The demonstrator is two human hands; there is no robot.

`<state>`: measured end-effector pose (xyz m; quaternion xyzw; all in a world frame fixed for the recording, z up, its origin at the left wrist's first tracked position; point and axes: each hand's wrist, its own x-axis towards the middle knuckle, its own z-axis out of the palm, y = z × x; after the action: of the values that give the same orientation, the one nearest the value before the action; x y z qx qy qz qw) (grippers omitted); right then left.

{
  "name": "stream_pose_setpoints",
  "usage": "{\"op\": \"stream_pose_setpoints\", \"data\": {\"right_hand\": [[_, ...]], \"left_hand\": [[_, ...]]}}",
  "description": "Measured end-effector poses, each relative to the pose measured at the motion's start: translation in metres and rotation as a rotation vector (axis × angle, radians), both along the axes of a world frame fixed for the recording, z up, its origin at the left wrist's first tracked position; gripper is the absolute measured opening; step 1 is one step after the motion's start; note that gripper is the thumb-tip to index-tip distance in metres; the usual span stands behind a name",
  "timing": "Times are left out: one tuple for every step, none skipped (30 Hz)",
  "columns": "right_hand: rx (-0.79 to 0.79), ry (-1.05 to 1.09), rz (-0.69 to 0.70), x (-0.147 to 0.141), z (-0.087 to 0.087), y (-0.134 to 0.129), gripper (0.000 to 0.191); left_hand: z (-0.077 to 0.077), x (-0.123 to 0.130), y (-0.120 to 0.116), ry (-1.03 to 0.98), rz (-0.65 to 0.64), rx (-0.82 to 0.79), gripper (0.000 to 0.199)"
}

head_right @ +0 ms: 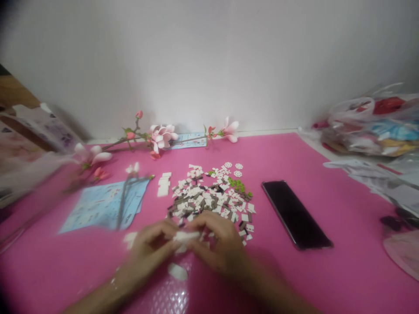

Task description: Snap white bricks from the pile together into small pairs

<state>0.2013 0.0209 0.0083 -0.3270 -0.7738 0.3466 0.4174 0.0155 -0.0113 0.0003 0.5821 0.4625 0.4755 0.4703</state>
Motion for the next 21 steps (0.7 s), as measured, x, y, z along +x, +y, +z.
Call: {"op": "stream_pose_setpoints", "data": {"right_hand": [[-0.006,0.002,0.003,0.0000,0.0005,0.0001,0.008],[-0.012,0.003,0.010,0.0001,0.0008,0.0002,0.006],[-0.024,0.006,0.020,0.0001,0.0009,0.0003,0.005],[-0.045,0.008,0.031,0.0001,0.0008,0.0004,0.006],[-0.074,0.013,0.041,0.0001,0.0005,0.0004,0.008],[-0.108,0.020,0.047,0.0002,0.0002,0.0004,0.010],[-0.141,0.030,0.052,0.0002,-0.0001,0.0002,0.011],[-0.171,0.036,0.055,0.0001,-0.0002,0.0000,0.012],[-0.198,0.039,0.053,0.0000,-0.0001,-0.0002,0.014],[-0.223,0.040,0.048,-0.0001,0.0002,-0.0005,0.015],[-0.245,0.041,0.044,-0.0002,0.0007,-0.0008,0.016],[-0.264,0.042,0.043,-0.0002,0.0013,-0.0011,0.018],[-0.280,0.046,0.044,-0.0003,0.0019,-0.0012,0.019],[-0.295,0.053,0.048,-0.0002,0.0024,-0.0013,0.020],[-0.311,0.062,0.055,-0.0001,0.0026,-0.0013,0.020],[-0.327,0.071,0.063,0.0000,0.0025,-0.0012,0.021],[-0.348,0.076,0.069,0.0002,0.0019,-0.0010,0.021],[-0.374,0.077,0.074,0.0004,0.0010,-0.0007,0.021],[-0.400,0.074,0.076,0.0007,-0.0002,-0.0005,0.022],[-0.428,0.066,0.080,0.0009,-0.0016,-0.0002,0.022],[-0.453,0.058,0.084,0.0012,-0.0030,0.0001,0.022]], "left_hand": [[0.0002,-0.0004,0.0004,-0.019,0.002,-0.005,0.010],[0.0003,-0.0009,0.0007,-0.038,-0.001,-0.014,0.009],[0.0004,-0.0013,0.0010,-0.056,-0.006,-0.031,0.007],[0.0004,-0.0016,0.0012,-0.073,-0.012,-0.053,0.005],[0.0005,-0.0018,0.0012,-0.088,-0.017,-0.077,0.005],[0.0007,-0.0019,0.0012,-0.105,-0.019,-0.100,0.008],[0.0011,-0.0018,0.0011,-0.126,-0.020,-0.120,0.013],[0.0017,-0.0016,0.0009,-0.149,-0.022,-0.139,0.019],[0.0027,-0.0012,0.0007,-0.168,-0.032,-0.155,0.023],[0.0039,-0.0007,0.0004,-0.179,-0.046,-0.166,0.025],[0.0052,-0.0002,0.0000,-0.180,-0.061,-0.174,0.023],[0.0066,0.0003,-0.0005,-0.175,-0.075,-0.177,0.021],[0.0076,0.0007,-0.0010,-0.166,-0.082,-0.172,0.018],[0.0083,0.0009,-0.0016,-0.159,-0.082,-0.160,0.015],[0.0085,0.0010,-0.0021,-0.153,-0.077,-0.142,0.014],[0.0082,0.0009,-0.0025,-0.147,-0.073,-0.117,0.014],[0.0075,0.0007,-0.0027,-0.134,-0.070,-0.091,0.014],[0.0067,0.0004,-0.0027,-0.114,-0.068,-0.062,0.013],[0.0058,-0.0001,-0.0025,-0.090,-0.068,-0.032,0.012],[0.0050,-0.0005,-0.0022,-0.066,-0.069,-0.003,0.011],[0.0046,-0.0008,-0.0018,-0.044,-0.072,0.025,0.010]]}}
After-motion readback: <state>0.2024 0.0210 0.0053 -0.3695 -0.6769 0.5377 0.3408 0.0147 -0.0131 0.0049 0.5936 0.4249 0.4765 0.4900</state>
